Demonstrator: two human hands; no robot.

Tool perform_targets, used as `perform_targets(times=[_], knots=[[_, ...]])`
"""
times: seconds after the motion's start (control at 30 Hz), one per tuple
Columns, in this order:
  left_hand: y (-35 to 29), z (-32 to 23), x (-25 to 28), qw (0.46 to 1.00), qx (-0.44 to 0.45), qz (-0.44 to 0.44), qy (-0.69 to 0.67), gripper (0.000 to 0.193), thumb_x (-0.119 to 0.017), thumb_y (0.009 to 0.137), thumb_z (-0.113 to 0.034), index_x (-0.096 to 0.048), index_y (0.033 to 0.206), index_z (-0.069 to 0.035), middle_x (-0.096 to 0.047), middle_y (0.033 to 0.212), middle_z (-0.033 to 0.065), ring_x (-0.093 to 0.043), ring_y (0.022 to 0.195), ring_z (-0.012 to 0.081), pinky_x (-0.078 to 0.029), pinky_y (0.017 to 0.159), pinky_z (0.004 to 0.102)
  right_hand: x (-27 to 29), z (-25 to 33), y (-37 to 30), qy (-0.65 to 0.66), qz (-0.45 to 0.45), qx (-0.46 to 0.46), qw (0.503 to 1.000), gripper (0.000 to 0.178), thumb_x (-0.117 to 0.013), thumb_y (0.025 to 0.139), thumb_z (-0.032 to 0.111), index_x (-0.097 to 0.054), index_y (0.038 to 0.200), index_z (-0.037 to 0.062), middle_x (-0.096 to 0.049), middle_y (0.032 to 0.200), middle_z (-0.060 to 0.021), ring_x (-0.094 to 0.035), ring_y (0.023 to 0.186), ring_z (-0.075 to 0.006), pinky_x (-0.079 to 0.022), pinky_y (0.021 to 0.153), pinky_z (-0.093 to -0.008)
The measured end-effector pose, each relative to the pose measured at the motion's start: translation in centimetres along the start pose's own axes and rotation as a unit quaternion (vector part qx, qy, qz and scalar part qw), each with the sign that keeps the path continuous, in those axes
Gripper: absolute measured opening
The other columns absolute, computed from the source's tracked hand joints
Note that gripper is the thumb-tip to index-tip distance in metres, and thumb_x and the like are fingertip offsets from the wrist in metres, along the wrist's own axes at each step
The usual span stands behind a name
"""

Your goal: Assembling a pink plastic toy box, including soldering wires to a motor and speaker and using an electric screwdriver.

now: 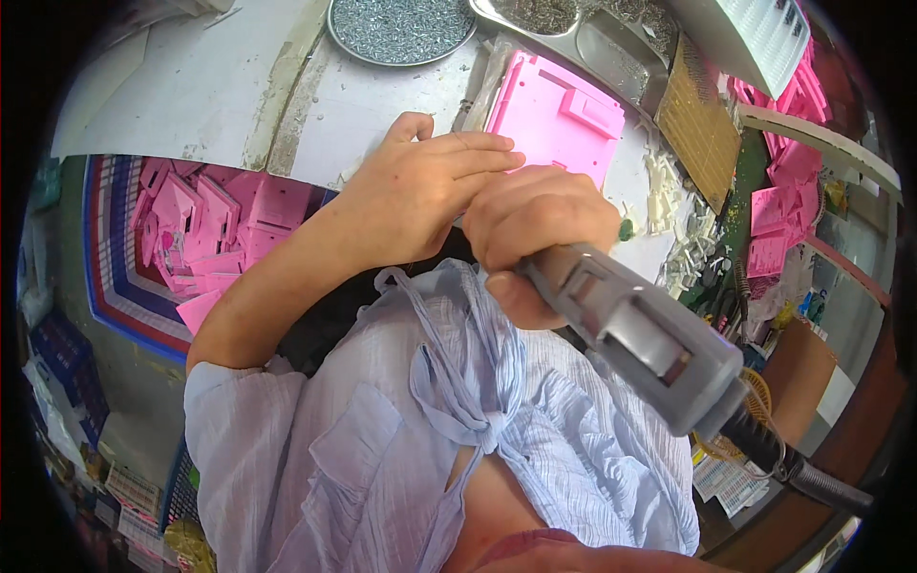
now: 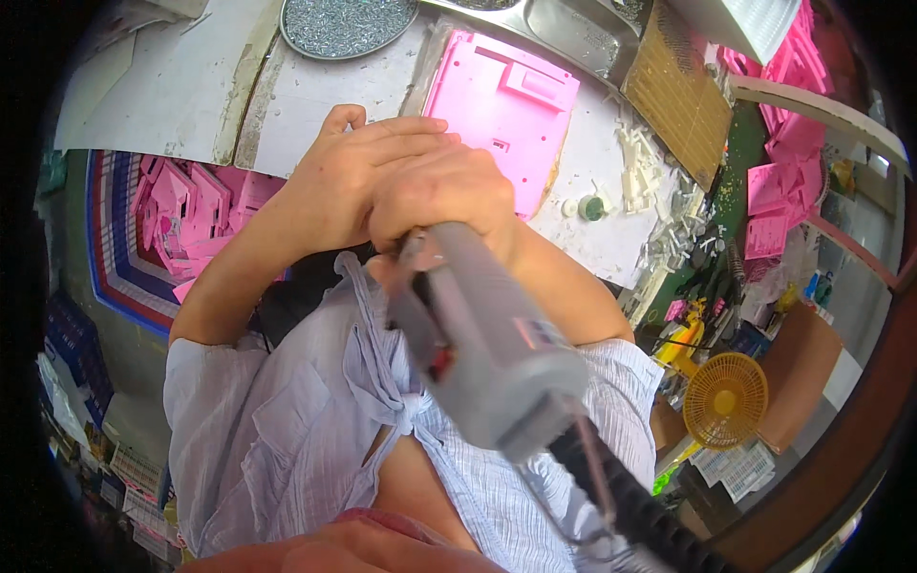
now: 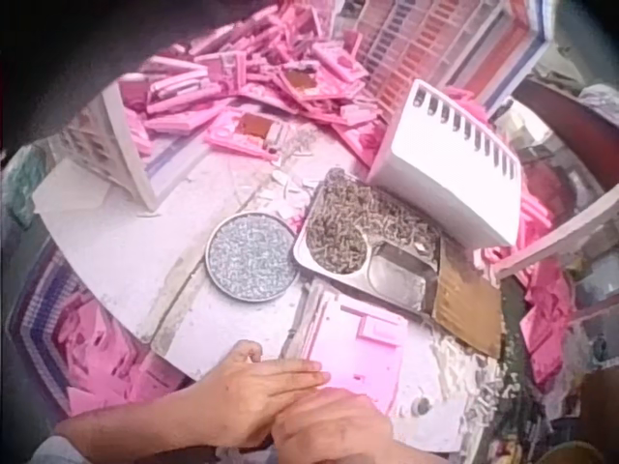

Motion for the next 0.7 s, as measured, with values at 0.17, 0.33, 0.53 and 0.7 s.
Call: perform_targets(times=[0.17,0.33,0.53,0.7], knots=[[0.9,-0.6,0.6,0.998,-0.002,0.028,0.060,0.045,-0.065,0.076,-0.002,-0.068,0.120,-0.009,-0.068,0.128,0.0040,-0.059,0.123,0.0177,-0.038,0.091,0.0438,5.2,3.4,-1.0,0.042,-0.075,-0.061,0.994,0.023,-0.062,0.092,0.016,-0.062,0.111,0.0030,-0.054,0.059,-0.0014,-0.052,0.050,-0.0169,-0.046,0.050,-0.0361],[5.7,-3.3,-1.7,0.996,-0.051,-0.037,0.069,0.039,-0.068,0.083,-0.010,-0.069,0.121,-0.010,-0.066,0.128,0.0038,-0.060,0.116,0.0259,-0.037,0.097,0.0445,12.9,8.9,-4.6,0.013,-0.202,-0.034,0.979,0.037,-0.054,0.094,0.025,-0.055,0.126,0.0055,-0.041,0.057,0.0024,-0.043,0.050,-0.0141,-0.041,0.055,-0.0341],[6.9,-3.3,-4.8,0.984,-0.028,0.015,0.177,0.038,-0.073,0.084,-0.023,-0.071,0.121,-0.013,-0.066,0.130,0.0001,-0.057,0.122,0.0215,-0.030,0.104,0.0462,14.0,4.6,-8.0,-0.037,-0.297,-0.067,0.952,0.033,-0.060,0.092,0.021,-0.054,0.118,0.0017,-0.040,0.057,-0.0002,-0.043,0.052,-0.0161,-0.043,0.058,-0.0373],[6.9,-3.2,-4.7,0.982,-0.010,0.036,0.187,0.039,-0.074,0.084,-0.023,-0.071,0.122,-0.016,-0.066,0.130,-0.0006,-0.056,0.130,0.0215,-0.027,0.107,0.0481,15.1,4.2,-6.2,0.003,-0.265,-0.038,0.963,0.027,-0.061,0.094,0.020,-0.054,0.112,0.0016,-0.043,0.058,-0.0022,-0.046,0.054,-0.0157,-0.043,0.059,-0.0362]])
Point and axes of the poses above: each hand's wrist, its own y-axis towards the middle knuckle, its own x-axis out of the back of the hand, z = x × y, the point moved 5 cm from there along y, towards the middle knuckle
